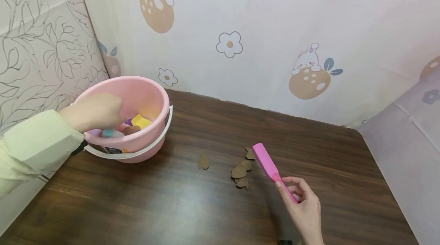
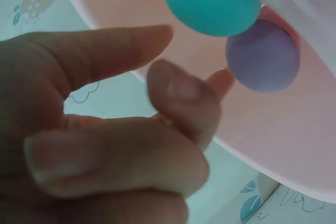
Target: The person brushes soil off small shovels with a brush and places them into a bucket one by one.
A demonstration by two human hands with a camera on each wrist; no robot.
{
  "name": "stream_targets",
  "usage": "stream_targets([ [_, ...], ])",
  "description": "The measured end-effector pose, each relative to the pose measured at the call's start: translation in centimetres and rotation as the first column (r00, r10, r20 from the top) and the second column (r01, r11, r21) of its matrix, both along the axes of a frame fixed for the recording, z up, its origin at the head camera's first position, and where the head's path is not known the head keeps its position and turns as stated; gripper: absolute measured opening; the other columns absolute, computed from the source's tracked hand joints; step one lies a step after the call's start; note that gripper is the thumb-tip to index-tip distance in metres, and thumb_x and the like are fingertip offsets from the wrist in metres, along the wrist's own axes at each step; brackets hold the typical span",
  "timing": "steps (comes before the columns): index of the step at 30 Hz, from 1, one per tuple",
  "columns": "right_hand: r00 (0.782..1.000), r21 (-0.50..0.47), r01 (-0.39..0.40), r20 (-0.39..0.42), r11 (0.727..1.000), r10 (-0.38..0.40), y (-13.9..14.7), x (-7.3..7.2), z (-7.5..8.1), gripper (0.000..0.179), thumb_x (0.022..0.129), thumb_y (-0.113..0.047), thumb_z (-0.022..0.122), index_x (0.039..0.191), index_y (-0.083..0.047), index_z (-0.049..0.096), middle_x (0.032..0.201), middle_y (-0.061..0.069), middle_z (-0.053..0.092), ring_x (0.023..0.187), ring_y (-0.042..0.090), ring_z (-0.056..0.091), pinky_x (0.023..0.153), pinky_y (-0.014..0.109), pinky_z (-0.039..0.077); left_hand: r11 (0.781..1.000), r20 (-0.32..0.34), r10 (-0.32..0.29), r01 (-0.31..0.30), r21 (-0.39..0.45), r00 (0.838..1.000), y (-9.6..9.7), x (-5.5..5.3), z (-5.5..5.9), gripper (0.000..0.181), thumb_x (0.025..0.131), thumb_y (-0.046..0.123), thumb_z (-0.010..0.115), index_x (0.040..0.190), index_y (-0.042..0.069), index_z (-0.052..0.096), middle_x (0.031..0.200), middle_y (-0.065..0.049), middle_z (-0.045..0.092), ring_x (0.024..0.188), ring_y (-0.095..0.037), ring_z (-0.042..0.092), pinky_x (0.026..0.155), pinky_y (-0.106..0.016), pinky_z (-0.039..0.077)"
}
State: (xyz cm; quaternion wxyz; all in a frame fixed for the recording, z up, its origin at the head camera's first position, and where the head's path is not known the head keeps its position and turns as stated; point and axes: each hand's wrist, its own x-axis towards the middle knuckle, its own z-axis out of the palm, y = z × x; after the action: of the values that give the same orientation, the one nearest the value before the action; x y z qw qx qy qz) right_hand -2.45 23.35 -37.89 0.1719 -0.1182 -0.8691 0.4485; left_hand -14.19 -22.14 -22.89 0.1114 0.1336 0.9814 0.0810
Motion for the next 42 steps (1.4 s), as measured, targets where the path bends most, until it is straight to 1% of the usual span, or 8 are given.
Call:
stream_targets([
  [3, 1.000, -0.039, -0.005, 0.011, 0.999, 0.005, 0.0, 0.1, 0.1, 0.017, 0.082, -0.013, 0.075, 0.096, -0.013, 0.067, 0.058, -0.006, 0.059, 0.037, -0.002, 0.031, 0.036, 0.023, 0.026, 0.999, -0.011, 0.030, -0.029, 0.012, 1.000, 0.1, 0.0, 0.3, 0.026, 0.089, 0.022, 0.055, 0.065, 0.011, 0.057, 0.054, 0.002, 0.053, 0.050, -0.015, 0.046, 0.054, -0.030, 0.036],
  [8, 0.999, -0.094, 0.002, 0.033, 0.996, 0.001, -0.2, 0.2, 0.4, 0.019, 0.081, -0.015, 0.076, 0.097, -0.012, 0.066, 0.058, -0.004, 0.059, 0.040, -0.003, 0.033, 0.036, 0.025, 0.028, 0.999, -0.135, 0.025, -0.021, 0.026, 0.991, 0.6, 0.0, 0.4, 0.037, 0.088, 0.025, 0.055, 0.055, 0.013, 0.043, 0.048, 0.002, 0.043, 0.044, -0.015, 0.041, 0.047, -0.029, 0.030],
  [14, 0.998, -0.081, 0.023, 0.059, 0.996, -0.018, -0.2, 0.2, 0.4, 0.028, 0.075, -0.015, 0.082, 0.098, -0.014, 0.066, 0.057, -0.008, 0.056, 0.042, -0.003, 0.031, 0.037, 0.025, 0.027, 0.997, -0.241, 0.009, 0.010, 0.075, 0.971, 1.3, 0.8, 0.6, 0.039, 0.091, 0.021, 0.053, 0.056, 0.012, 0.038, 0.047, 0.001, 0.036, 0.044, -0.015, 0.037, 0.048, -0.028, 0.028],
  [17, 0.997, -0.070, 0.029, 0.071, 0.997, -0.024, -0.2, 0.1, 0.5, 0.031, 0.073, -0.015, 0.083, 0.099, -0.015, 0.066, 0.058, -0.008, 0.056, 0.041, -0.002, 0.031, 0.037, 0.025, 0.027, 0.993, -0.301, 0.014, 0.021, 0.112, 0.953, 2.1, 1.3, 1.0, 0.037, 0.092, 0.019, 0.052, 0.058, 0.011, 0.038, 0.047, 0.001, 0.036, 0.044, -0.013, 0.039, 0.049, -0.028, 0.027],
  [23, 0.998, -0.069, 0.019, 0.066, 0.997, -0.014, -0.1, 0.0, 0.4, 0.030, 0.074, -0.016, 0.082, 0.099, -0.014, 0.066, 0.058, -0.008, 0.056, 0.041, -0.002, 0.031, 0.036, 0.025, 0.026, 0.973, -0.463, -0.024, 0.127, 0.192, 0.886, 4.3, 2.8, 0.9, 0.034, 0.089, 0.012, 0.051, 0.058, 0.012, 0.037, 0.048, 0.005, 0.029, 0.047, -0.009, 0.029, 0.050, -0.025, 0.023],
  [26, 0.998, -0.073, 0.014, 0.055, 0.997, -0.009, -0.1, -0.1, 0.4, 0.028, 0.076, -0.016, 0.081, 0.099, -0.013, 0.066, 0.057, -0.009, 0.055, 0.040, -0.002, 0.030, 0.036, 0.025, 0.025, 0.964, -0.496, -0.023, 0.152, 0.220, 0.868, 5.5, 3.4, 0.9, 0.032, 0.090, 0.013, 0.051, 0.060, 0.012, 0.039, 0.051, 0.006, 0.026, 0.049, -0.010, 0.025, 0.049, -0.025, 0.021],
  [33, 0.997, -0.075, -0.002, 0.076, 0.997, 0.007, 0.1, -0.1, 0.1, 0.026, 0.078, -0.017, 0.079, 0.100, -0.014, 0.066, 0.056, -0.009, 0.053, 0.040, -0.002, 0.027, 0.035, 0.024, 0.025, 0.953, -0.428, 0.043, 0.092, 0.289, 0.903, 7.5, 4.8, 0.9, 0.031, 0.094, 0.026, 0.054, 0.067, 0.014, 0.049, 0.049, 0.006, 0.037, 0.048, -0.012, 0.036, 0.046, -0.027, 0.029],
  [42, 0.995, -0.053, -0.026, 0.090, 0.998, 0.030, 0.2, 0.2, 0.1, 0.019, 0.085, -0.020, 0.073, 0.101, -0.013, 0.065, 0.058, -0.005, 0.057, 0.039, -0.002, 0.027, 0.033, 0.023, 0.026, 0.906, -0.447, 0.073, 0.128, 0.403, 0.892, 9.1, 5.6, -0.7, 0.026, 0.092, 0.027, 0.060, 0.069, 0.016, 0.054, 0.052, 0.007, 0.044, 0.052, -0.011, 0.043, 0.051, -0.028, 0.035],
])
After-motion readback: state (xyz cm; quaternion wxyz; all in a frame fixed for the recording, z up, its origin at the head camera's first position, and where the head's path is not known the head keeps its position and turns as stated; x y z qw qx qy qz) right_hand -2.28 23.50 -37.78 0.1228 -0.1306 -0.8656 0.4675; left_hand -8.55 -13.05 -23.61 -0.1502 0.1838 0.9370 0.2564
